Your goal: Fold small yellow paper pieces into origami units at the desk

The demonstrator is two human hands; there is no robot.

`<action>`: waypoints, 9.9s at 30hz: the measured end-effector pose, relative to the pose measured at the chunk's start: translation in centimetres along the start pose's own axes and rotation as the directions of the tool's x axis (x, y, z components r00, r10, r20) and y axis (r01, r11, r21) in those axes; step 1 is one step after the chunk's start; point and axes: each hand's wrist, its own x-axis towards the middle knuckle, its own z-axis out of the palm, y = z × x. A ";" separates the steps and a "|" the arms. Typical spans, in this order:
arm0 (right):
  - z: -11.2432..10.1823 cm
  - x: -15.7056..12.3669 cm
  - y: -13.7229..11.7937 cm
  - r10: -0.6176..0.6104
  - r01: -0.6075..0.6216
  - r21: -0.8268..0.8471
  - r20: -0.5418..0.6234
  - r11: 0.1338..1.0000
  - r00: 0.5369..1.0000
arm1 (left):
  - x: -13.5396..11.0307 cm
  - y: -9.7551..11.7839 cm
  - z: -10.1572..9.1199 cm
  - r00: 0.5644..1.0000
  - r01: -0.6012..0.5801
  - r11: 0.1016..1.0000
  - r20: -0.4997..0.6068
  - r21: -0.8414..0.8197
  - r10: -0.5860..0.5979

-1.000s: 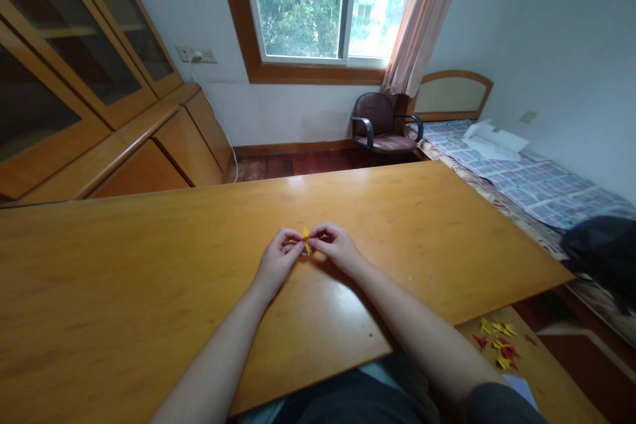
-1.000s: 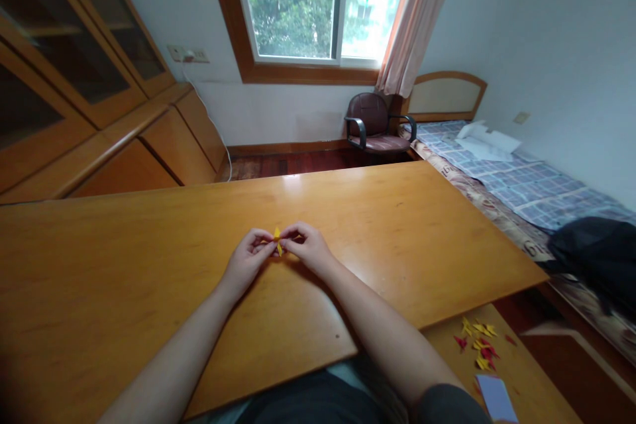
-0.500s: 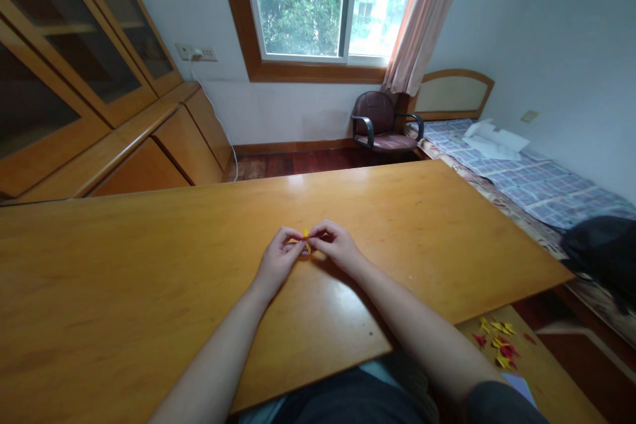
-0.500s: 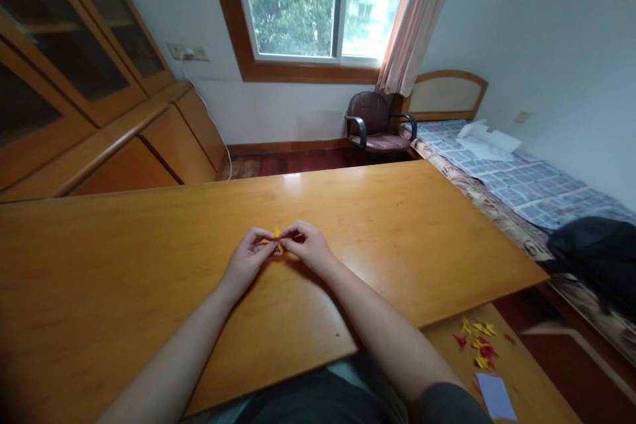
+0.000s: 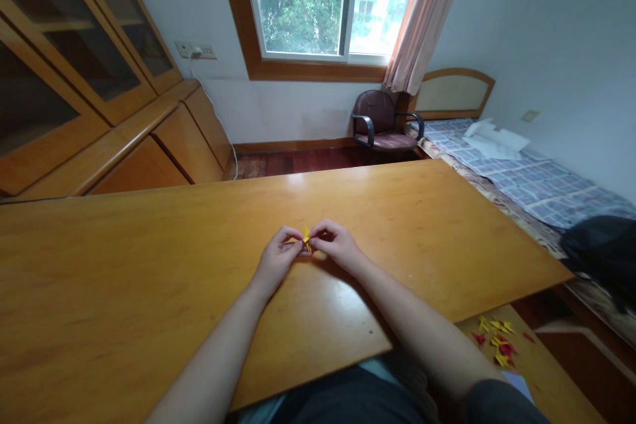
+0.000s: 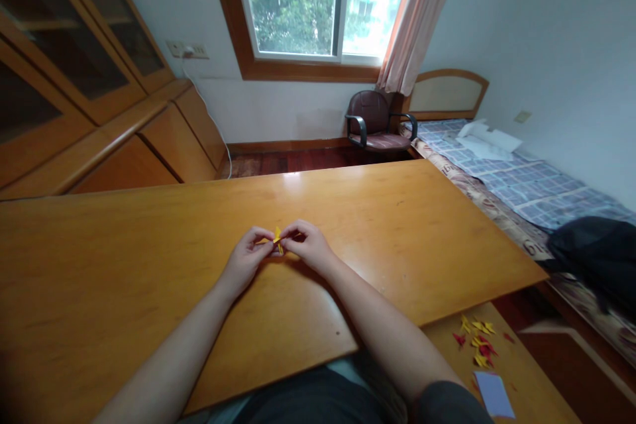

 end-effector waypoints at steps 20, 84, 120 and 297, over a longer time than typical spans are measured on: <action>-0.3 0.0 -0.4 -0.070 0.069 0.011 0.044 0.998 0.997 | 0.0 -0.4 -0.3 0.995 0.072 0.995 0.080 -0.071 -0.066; -1.1 0.2 0.6 0.065 -0.065 -0.016 0.060 0.998 0.996 | 0.2 -0.1 0.3 1.000 0.007 0.997 -0.027 0.072 -0.005; -1.1 0.6 1.2 -0.053 0.064 -0.320 0.041 0.945 0.998 | 0.0 0.2 -0.1 0.980 -0.121 0.917 -0.103 0.380 0.172; -0.2 0.4 1.1 0.101 -0.100 -0.142 -0.003 0.985 0.995 | 0.3 0.7 -0.6 0.998 -0.044 0.865 0.056 0.500 0.018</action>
